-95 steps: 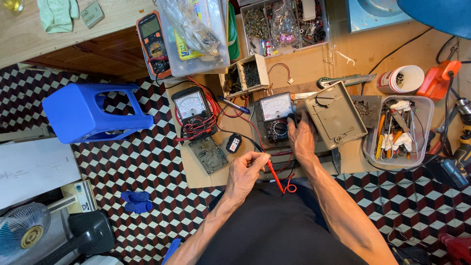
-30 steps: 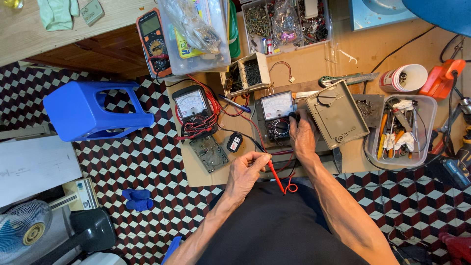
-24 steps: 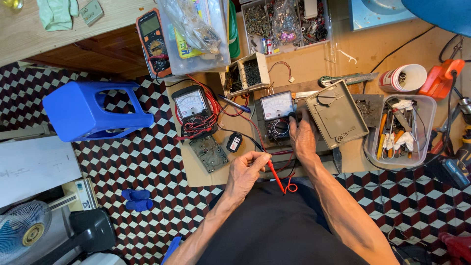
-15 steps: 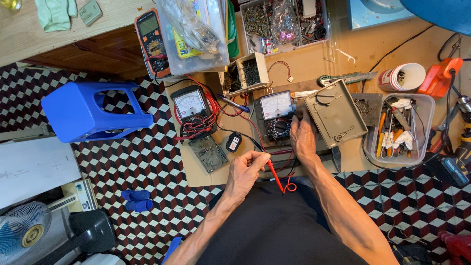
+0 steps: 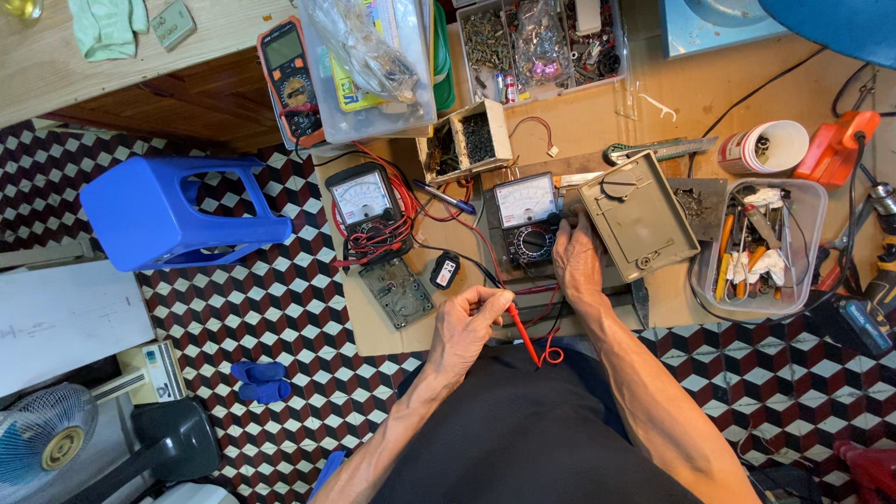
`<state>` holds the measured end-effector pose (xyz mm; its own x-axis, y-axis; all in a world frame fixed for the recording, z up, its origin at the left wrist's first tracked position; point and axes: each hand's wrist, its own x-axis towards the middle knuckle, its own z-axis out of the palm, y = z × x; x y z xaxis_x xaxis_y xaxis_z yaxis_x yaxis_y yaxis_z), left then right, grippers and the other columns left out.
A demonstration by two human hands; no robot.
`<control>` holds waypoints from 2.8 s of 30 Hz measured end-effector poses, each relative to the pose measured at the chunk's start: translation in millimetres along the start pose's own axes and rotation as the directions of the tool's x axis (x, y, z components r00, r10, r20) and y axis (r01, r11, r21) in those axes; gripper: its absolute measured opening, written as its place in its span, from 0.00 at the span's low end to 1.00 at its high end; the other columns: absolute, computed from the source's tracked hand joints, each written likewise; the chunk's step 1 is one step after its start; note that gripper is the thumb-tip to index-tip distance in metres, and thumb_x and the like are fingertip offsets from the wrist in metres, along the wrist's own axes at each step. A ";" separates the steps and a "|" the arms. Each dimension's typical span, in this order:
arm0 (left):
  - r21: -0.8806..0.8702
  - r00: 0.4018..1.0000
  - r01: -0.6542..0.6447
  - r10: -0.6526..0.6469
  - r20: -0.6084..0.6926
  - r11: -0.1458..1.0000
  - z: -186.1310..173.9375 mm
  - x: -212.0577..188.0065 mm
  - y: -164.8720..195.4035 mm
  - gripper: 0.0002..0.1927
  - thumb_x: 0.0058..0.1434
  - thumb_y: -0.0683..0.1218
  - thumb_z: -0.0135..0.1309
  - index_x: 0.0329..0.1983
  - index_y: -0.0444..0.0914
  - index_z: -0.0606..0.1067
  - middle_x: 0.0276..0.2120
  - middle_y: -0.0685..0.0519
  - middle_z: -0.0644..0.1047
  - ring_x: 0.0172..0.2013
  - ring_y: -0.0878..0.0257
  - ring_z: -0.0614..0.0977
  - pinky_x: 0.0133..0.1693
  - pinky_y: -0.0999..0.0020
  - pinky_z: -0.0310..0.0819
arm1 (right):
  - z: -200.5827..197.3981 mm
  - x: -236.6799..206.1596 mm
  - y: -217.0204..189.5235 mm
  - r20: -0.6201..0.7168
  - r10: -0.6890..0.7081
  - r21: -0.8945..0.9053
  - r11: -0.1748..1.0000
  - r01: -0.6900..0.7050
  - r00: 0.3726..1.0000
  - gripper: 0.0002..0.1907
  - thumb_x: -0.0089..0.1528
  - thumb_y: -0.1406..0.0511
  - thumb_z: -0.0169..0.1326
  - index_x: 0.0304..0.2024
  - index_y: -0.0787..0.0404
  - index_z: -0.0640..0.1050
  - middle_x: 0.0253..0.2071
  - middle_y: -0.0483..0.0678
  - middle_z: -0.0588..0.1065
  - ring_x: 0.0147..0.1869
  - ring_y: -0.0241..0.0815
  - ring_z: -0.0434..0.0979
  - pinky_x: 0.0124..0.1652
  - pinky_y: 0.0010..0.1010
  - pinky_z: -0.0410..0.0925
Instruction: The person uses a multimeter to test an electronic component on a cluttered workbench. They connect the probes, adjust the dial, and observe the meter's needle movement while handling the component and probes.
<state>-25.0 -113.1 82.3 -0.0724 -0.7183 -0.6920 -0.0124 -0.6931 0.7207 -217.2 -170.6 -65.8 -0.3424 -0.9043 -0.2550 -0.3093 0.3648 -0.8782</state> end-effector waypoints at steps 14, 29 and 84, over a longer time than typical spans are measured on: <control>-0.037 0.999 0.025 -0.024 0.022 0.999 0.2 -1.9 3.7 0.17 0.63 0.55 0.58 0.43 0.37 0.83 0.24 0.60 0.73 0.19 0.77 0.63 0.20 0.80 0.54 | -1.7 0.9 -9.2 0.066 0.076 0.205 0.975 -0.088 0.995 0.10 0.71 0.65 0.45 0.35 0.61 0.67 0.18 0.42 0.56 0.19 0.35 0.51 0.22 0.30 0.54; -0.072 0.997 0.009 -0.004 0.080 0.997 -0.3 0.6 -1.9 0.17 0.65 0.53 0.56 0.47 0.36 0.82 0.25 0.59 0.74 0.18 0.77 0.63 0.20 0.81 0.54 | -3.8 0.2 -4.6 -0.002 -0.279 -0.378 0.889 0.257 0.960 0.09 0.68 0.67 0.54 0.49 0.63 0.72 0.33 0.53 0.74 0.36 0.53 0.73 0.40 0.45 0.68; -0.084 0.998 -0.058 0.058 -0.012 0.995 -6.8 -32.1 -19.3 0.17 0.61 0.56 0.62 0.39 0.36 0.82 0.25 0.59 0.76 0.24 0.75 0.70 0.26 0.78 0.60 | -74.1 -113.9 -62.0 0.124 0.130 -0.210 0.972 -0.102 0.984 0.18 0.68 0.58 0.50 0.50 0.66 0.78 0.37 0.51 0.79 0.39 0.39 0.77 0.43 0.32 0.70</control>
<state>-15.7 -77.0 90.4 -0.0607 -0.7576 -0.6498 0.0756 -0.6527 0.7539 -224.8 -73.7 47.6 -0.2668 -0.8697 -0.4153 -0.4525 0.4935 -0.7428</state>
